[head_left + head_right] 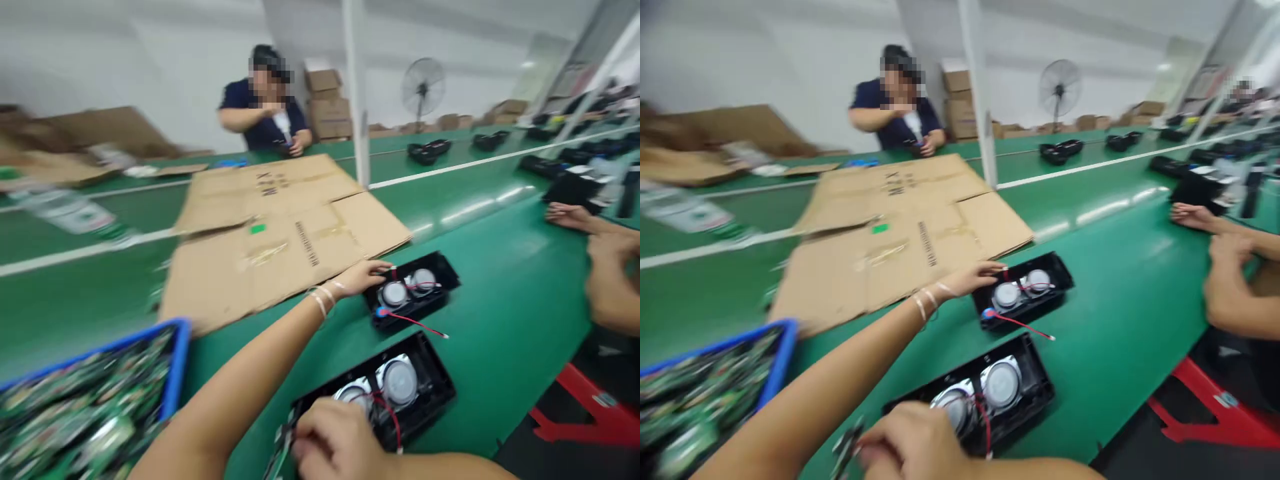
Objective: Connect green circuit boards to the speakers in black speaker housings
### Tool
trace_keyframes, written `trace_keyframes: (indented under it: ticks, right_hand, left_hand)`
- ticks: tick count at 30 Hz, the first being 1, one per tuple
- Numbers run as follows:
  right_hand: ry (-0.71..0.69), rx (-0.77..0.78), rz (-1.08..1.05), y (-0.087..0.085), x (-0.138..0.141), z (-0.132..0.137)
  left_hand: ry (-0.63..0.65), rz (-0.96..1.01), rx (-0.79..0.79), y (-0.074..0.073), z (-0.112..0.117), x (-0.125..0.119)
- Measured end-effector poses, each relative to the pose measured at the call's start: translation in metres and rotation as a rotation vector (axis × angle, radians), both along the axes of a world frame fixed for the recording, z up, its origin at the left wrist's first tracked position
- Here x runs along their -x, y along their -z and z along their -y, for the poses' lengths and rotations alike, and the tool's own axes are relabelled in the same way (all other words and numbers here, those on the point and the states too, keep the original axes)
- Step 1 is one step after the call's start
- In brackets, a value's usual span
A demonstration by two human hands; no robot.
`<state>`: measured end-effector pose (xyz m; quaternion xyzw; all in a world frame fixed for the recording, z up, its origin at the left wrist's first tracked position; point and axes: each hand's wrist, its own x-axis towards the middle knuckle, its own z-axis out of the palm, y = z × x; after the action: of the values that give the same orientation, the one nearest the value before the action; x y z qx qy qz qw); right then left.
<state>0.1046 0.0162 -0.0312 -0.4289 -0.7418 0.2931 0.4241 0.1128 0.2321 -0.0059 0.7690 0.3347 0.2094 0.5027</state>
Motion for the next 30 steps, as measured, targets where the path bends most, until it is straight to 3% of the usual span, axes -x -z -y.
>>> trace_keyframes:
  ticks: [4, 8, 11, 14, 19, 25, 30]
  right_hand:
    - [0.069, 0.026, -0.274, -0.015, -0.008, 0.005]
    - [0.050, -0.035, -0.206, -0.024, -0.013, 0.007]
    - [0.013, -0.133, -0.085, -0.023, -0.009, 0.009]
    - [-0.026, -0.280, 0.065, -0.021, -0.002, 0.011]
    - [-0.106, -0.390, 0.267, -0.022, 0.004, 0.014]
    - [-0.156, -0.403, 0.342, -0.028, 0.006, 0.016]
    - [-0.138, -0.415, 0.307, -0.033, 0.012, 0.016]
  left_hand:
    - [-0.082, 0.059, 0.078, -0.025, 0.046, 0.057]
    - [-0.238, 0.163, 0.077, -0.042, 0.134, 0.141]
    - [-0.262, 0.152, -0.024, -0.033, 0.202, 0.179]
    - [-0.454, -0.024, -0.254, -0.012, 0.248, 0.182]
    - [-0.650, -0.107, -0.522, 0.014, 0.271, 0.162]
    - [-0.788, -0.041, -0.524, 0.020, 0.276, 0.152]
    - [-0.776, 0.000, -0.503, 0.018, 0.276, 0.154]
